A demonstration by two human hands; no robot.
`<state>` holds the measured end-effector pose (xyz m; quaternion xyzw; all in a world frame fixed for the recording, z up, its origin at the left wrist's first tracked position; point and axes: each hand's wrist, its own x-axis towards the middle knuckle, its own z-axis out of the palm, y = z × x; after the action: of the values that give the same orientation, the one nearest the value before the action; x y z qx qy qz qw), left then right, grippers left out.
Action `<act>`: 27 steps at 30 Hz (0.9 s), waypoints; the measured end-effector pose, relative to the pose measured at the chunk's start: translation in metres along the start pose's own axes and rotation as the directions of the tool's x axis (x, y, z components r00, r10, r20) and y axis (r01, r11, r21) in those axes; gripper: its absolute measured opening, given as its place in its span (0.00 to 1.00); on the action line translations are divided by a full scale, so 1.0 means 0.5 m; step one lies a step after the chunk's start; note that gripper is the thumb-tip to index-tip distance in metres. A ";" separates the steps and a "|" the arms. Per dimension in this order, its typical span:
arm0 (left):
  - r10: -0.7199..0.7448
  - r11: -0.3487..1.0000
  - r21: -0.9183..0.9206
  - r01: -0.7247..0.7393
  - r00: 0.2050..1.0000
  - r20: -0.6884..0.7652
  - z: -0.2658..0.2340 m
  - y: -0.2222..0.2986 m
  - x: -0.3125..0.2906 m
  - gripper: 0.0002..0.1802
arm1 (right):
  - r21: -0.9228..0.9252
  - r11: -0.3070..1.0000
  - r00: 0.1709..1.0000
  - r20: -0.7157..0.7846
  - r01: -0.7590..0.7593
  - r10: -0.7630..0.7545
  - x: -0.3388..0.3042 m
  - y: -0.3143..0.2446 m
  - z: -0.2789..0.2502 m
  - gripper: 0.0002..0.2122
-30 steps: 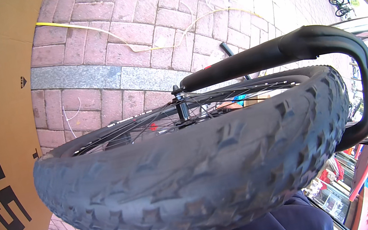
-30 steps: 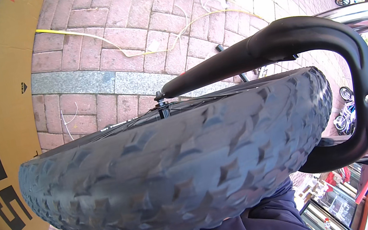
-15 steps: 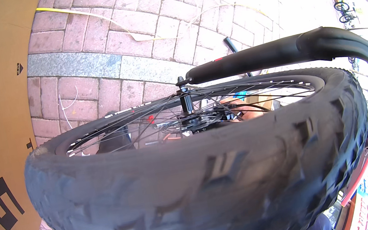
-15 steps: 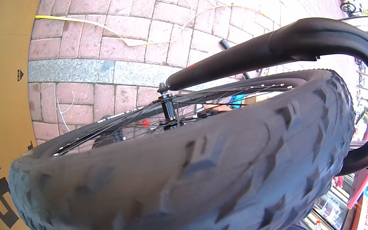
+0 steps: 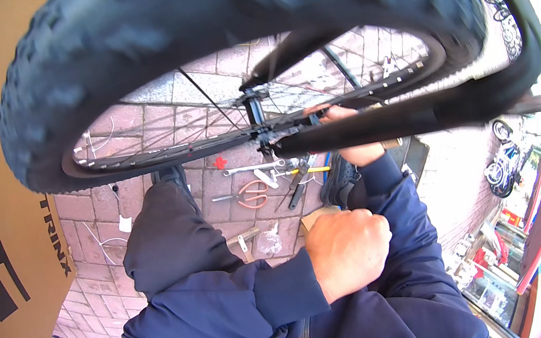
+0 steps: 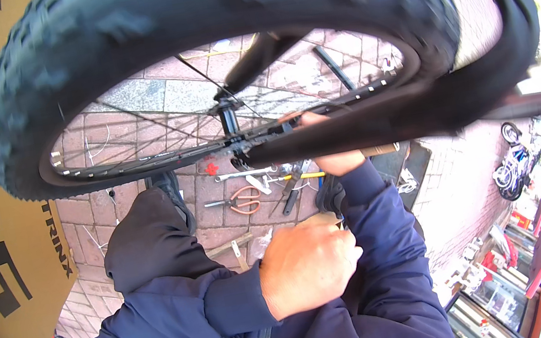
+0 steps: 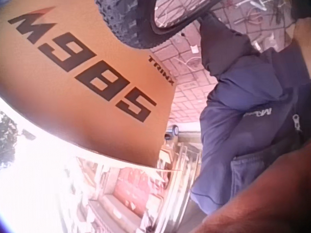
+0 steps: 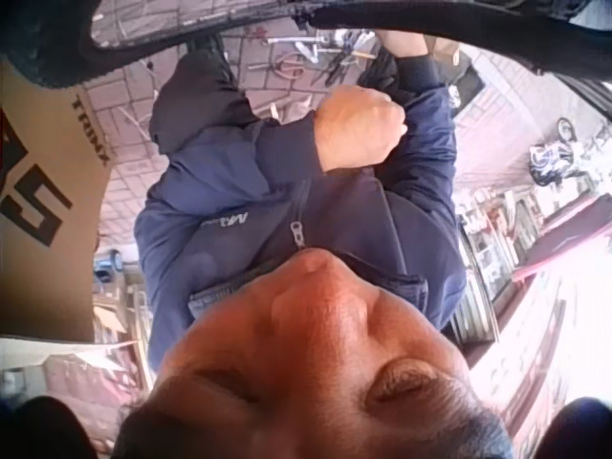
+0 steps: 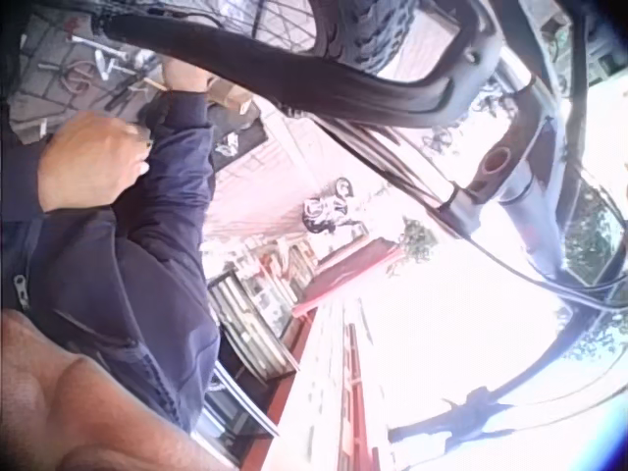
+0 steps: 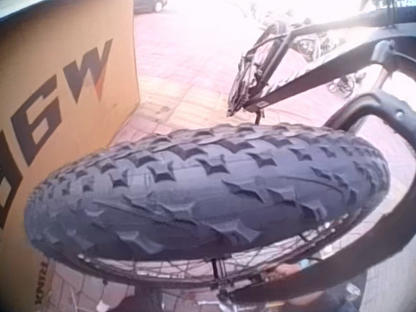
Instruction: The person sits on the floor and adjusts the front disc brake caliper on a bicycle using a hex key. They tighten bolts, rotate the wheel to check alignment, and make repeated small adjustments to the brake assembly.
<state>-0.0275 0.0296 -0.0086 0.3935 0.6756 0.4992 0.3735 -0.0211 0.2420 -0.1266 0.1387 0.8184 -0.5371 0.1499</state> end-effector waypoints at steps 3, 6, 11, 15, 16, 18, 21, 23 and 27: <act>-0.060 0.996 0.072 0.059 0.998 0.013 0.023 0.005 -0.009 0.14 | -0.366 0.892 0.955 -0.022 0.266 -0.295 0.005 0.012 0.010 0.15; -0.139 0.985 0.113 0.134 0.989 0.041 0.051 0.001 -0.013 0.16 | 0.084 0.995 0.998 -0.044 0.044 -0.041 0.012 0.009 0.020 0.18; -0.226 0.971 0.054 0.233 0.969 -0.101 0.111 -0.040 -0.005 0.16 | -0.068 0.987 0.969 -0.190 0.149 -0.159 0.018 0.021 0.040 0.17; -0.439 0.881 -0.326 0.344 0.852 -0.286 0.136 -0.136 0.009 0.15 | 0.047 0.985 0.972 -0.172 0.168 -0.158 0.028 0.036 0.049 0.21; -0.526 0.805 -0.470 0.361 0.801 -0.286 0.136 -0.163 0.007 0.15 | 0.100 0.969 0.963 -0.172 0.225 -0.206 0.027 0.039 0.053 0.22; -0.627 0.707 -0.598 0.377 0.726 -0.283 0.131 -0.215 -0.008 0.15 | 0.186 0.963 0.972 -0.162 0.197 -0.167 0.035 0.041 0.059 0.21; -0.764 0.545 -0.734 0.405 0.600 -0.237 0.130 -0.271 -0.023 0.17 | 0.247 0.953 0.978 -0.159 0.175 -0.138 0.037 0.042 0.061 0.17; -0.754 0.522 -0.792 0.317 0.606 -0.255 0.126 -0.296 -0.017 0.16 | 0.181 0.963 0.971 -0.168 0.199 -0.169 0.035 0.043 0.057 0.17; -0.732 0.514 -0.839 0.178 0.600 -0.321 0.104 -0.321 0.020 0.15 | -0.044 0.977 0.951 -0.224 0.210 -0.215 0.031 0.044 0.051 0.21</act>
<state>-0.0104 0.0277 -0.1768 -0.2003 0.5798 0.6998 0.3661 -0.0242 0.2282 -0.1607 0.1090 0.8456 -0.5227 -0.0019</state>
